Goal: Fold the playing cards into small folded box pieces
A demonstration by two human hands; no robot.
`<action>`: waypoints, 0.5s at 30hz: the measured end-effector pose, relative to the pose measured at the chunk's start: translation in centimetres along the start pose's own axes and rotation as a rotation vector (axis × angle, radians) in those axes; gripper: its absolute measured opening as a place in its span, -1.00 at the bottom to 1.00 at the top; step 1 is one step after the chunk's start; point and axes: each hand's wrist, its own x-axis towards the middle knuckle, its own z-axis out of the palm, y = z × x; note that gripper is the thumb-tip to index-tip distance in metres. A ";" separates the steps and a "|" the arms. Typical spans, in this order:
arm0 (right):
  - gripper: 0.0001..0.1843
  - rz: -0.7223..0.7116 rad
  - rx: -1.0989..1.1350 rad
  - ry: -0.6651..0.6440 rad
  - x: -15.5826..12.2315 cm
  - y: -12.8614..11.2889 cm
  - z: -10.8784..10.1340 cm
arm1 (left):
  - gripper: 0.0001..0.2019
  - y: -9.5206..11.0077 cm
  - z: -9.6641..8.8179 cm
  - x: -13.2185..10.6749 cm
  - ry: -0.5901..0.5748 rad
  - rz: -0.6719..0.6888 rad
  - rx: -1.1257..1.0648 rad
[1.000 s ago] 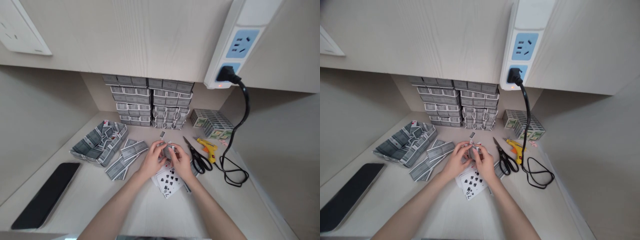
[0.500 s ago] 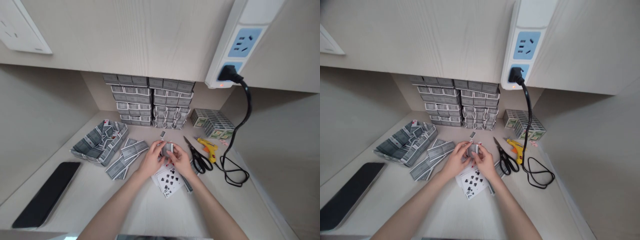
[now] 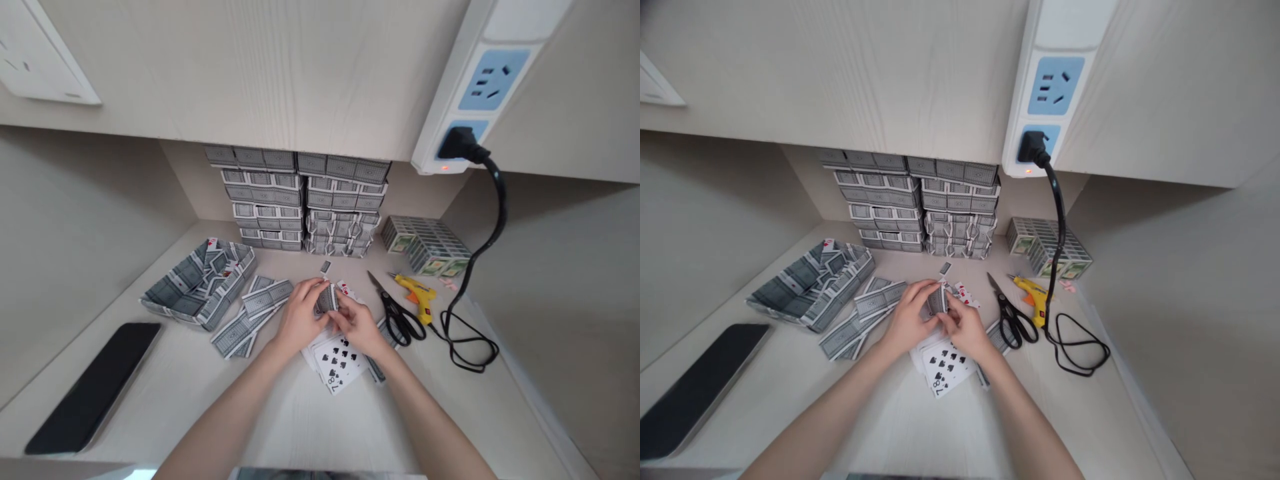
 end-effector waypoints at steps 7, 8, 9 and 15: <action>-0.61 -0.008 -0.042 -0.009 -0.1 -0.4 0.1 | -0.53 -0.1 0.1 -0.1 0.015 0.019 -0.030; -0.63 -0.010 -0.053 -0.007 -0.1 -0.4 0.1 | -0.52 -0.2 0.1 -0.1 0.008 0.026 -0.020; -0.65 -0.008 -0.063 -0.003 -0.1 -0.4 0.1 | -0.52 -0.2 0.1 -0.1 -0.001 0.034 -0.013; -0.63 0.027 0.064 0.029 0.2 -0.5 0.2 | -0.48 -0.2 -0.1 0.2 -0.050 -0.009 -0.136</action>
